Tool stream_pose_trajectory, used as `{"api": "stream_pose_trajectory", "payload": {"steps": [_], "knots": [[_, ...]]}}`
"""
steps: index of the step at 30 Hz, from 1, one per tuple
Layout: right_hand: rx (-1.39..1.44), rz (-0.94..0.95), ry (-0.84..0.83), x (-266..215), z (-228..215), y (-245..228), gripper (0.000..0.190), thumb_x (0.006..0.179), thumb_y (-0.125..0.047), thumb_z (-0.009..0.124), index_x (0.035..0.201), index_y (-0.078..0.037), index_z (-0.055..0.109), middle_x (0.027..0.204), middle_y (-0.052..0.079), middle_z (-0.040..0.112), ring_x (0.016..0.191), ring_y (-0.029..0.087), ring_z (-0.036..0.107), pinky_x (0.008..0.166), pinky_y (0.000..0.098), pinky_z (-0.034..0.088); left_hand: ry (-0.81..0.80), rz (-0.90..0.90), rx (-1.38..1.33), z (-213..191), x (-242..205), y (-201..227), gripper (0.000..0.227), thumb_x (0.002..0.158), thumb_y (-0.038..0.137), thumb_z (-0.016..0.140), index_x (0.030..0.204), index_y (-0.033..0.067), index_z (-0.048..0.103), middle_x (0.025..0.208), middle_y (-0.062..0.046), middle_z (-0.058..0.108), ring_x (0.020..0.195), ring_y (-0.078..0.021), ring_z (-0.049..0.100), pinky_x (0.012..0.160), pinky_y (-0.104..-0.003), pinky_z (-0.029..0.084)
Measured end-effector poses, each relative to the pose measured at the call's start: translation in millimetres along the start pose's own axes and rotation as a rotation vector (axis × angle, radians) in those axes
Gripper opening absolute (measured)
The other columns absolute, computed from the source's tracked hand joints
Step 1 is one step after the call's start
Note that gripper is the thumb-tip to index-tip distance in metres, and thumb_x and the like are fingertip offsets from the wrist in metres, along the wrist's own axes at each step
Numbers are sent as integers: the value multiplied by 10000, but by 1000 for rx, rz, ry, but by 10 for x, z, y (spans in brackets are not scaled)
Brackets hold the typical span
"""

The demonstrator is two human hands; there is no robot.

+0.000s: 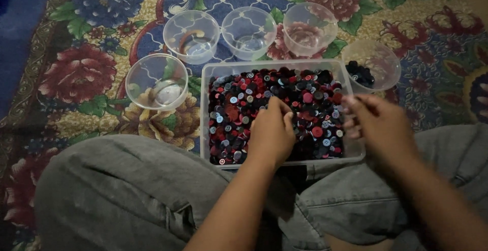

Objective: Sorting a variety of buttons by color or type from a large bin into smaller plastic cups while sitting on the floor.

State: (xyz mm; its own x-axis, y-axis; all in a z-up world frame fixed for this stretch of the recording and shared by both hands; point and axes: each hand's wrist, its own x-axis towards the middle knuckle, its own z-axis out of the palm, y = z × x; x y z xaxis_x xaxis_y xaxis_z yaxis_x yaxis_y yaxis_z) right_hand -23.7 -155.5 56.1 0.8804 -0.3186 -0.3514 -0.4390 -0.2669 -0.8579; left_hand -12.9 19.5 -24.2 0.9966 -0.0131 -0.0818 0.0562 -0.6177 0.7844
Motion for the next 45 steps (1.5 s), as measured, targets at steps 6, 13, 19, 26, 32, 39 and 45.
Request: {"api": "stream_pose_trajectory", "payload": {"steps": [6,13,19,26,32,39,45], "knots": [[-306,8,134,325,-235,-183,246,1094,-315,655,1145,-82,716,864,107,653,696,195,555,575,358,469,105,-24,-200,-45,8,9,123,925,130,603,1034,75,620,885,-97,752,791,-307,716,734,-427,547],[-231,53,208,893,-381,-31,310,1124,-410,636,1149,-119,739,871,65,681,603,148,513,509,339,450,69,-147,-182,-121,1,57,155,881,189,621,1009,111,659,877,-53,742,802,-256,686,751,-393,554],[-542,-218,246,907,-124,553,300,1083,-323,583,1294,-169,728,1003,78,723,793,249,626,706,429,477,119,-141,-194,-121,29,60,162,855,190,695,996,110,694,861,-55,767,762,-275,721,716,-396,568],[-653,-622,311,733,200,923,227,893,-151,713,1101,-216,777,1167,125,603,1170,387,604,971,459,494,-86,-277,-114,-345,-17,285,183,959,223,629,1100,152,721,1113,-139,747,1111,-375,652,928,-471,549],[-600,-404,218,685,253,778,245,866,-175,678,1078,-278,745,1078,117,575,1121,389,628,930,444,506,-14,-304,-205,-241,33,305,172,955,219,644,1096,150,714,1067,-127,760,1055,-362,707,872,-452,570],[-580,-100,125,539,263,416,173,935,-252,592,1068,-277,700,1169,69,545,1155,401,630,966,490,508,132,-378,-387,169,325,649,252,894,308,724,1065,124,729,1030,-140,792,1052,-374,734,825,-465,588],[-1173,-791,131,930,234,944,230,909,-279,522,922,-115,682,941,121,713,826,322,563,848,432,381,-68,-96,-431,657,964,1090,355,809,402,718,1051,147,768,973,-61,792,1077,-383,738,894,-503,600]]}}
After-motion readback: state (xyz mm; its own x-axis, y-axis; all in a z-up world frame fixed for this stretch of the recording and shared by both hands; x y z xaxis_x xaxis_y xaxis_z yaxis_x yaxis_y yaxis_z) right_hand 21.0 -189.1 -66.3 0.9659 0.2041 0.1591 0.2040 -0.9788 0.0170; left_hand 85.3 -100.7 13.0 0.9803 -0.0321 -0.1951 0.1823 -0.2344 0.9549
